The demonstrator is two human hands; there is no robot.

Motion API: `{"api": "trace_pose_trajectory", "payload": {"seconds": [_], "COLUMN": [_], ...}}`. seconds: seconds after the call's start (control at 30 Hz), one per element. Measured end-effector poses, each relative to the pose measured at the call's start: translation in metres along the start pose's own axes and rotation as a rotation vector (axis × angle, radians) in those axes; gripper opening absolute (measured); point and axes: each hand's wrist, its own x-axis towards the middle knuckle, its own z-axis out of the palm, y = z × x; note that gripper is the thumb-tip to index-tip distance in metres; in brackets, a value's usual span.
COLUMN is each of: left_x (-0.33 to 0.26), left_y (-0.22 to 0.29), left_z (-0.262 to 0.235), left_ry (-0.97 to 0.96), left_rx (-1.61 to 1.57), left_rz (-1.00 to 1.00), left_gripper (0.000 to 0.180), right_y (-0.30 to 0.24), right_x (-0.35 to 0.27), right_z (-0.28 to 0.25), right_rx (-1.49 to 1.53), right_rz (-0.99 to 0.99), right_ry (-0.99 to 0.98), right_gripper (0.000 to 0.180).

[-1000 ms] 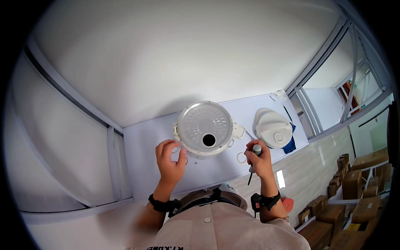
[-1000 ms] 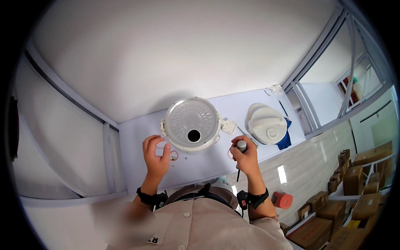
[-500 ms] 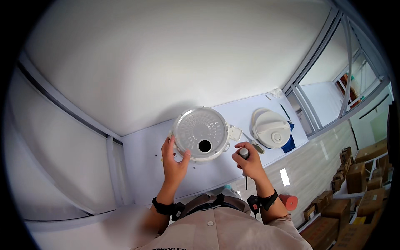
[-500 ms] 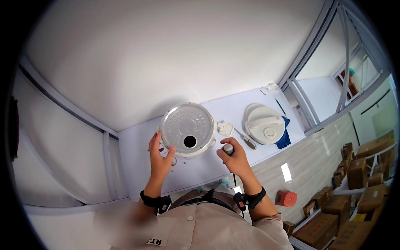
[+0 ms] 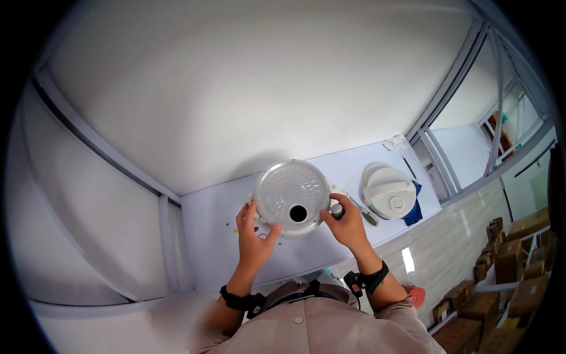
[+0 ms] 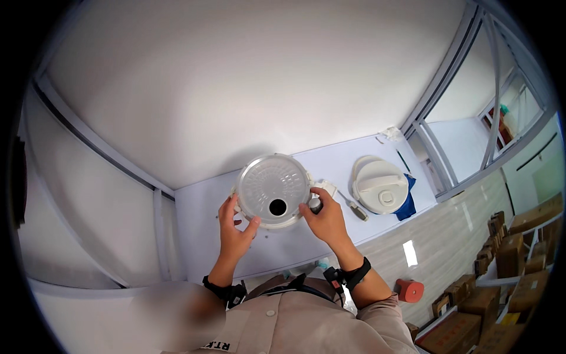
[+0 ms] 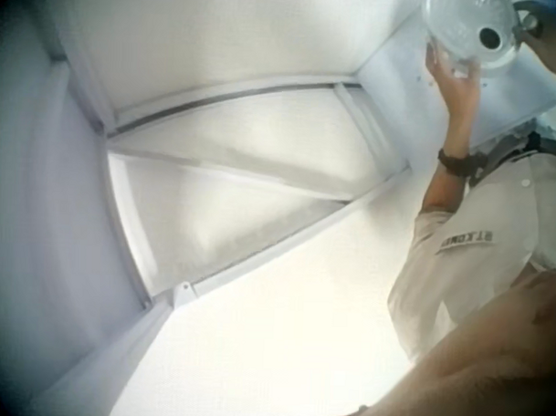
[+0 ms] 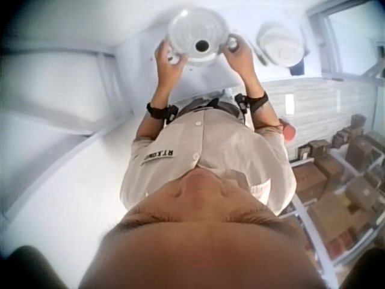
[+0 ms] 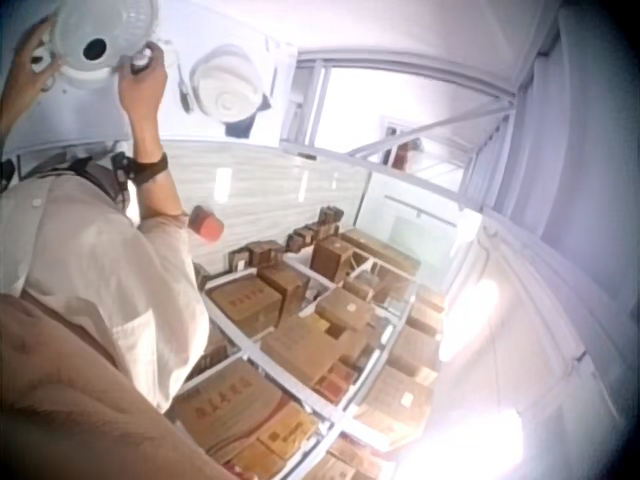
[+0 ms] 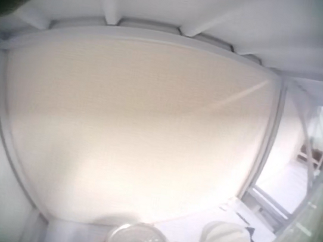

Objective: The person assembles a ceiling light fixture by hand, attaching small components to the fixture base and securing them with a screwdriver. The person repeatedly picks up parts, aligns them, and fastens them in place.

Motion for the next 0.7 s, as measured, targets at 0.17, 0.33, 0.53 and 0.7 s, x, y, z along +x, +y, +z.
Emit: {"api": "trace_pose_trajectory", "payload": {"seconds": [0.17,0.33,0.53,0.7], "left_x": [-0.001,-0.003,-0.006,-0.006], "left_y": [0.003,0.013,0.032,0.075], "left_z": [0.002,0.002,0.024,0.066], "left_ry": [0.006,0.055,0.266,0.25], "left_rx": [0.0,0.07,0.232,-0.022], "left_rz": [-0.003,-0.001,0.271,0.412], "left_gripper": [0.083,0.078,0.051,0.022], "right_y": [0.019,0.035,0.072,0.1], "right_x": [-0.003,-0.012,-0.013,-0.002], "right_z": [-0.014,-0.046,-0.09,-0.132], "right_rx": [0.12,0.237,0.282,0.327], "right_rz": [0.105,0.344,0.366,0.352], "right_ry": [-0.035,-0.031,-0.002,-0.009], "right_gripper": [0.044,0.038,0.036,0.034]}}
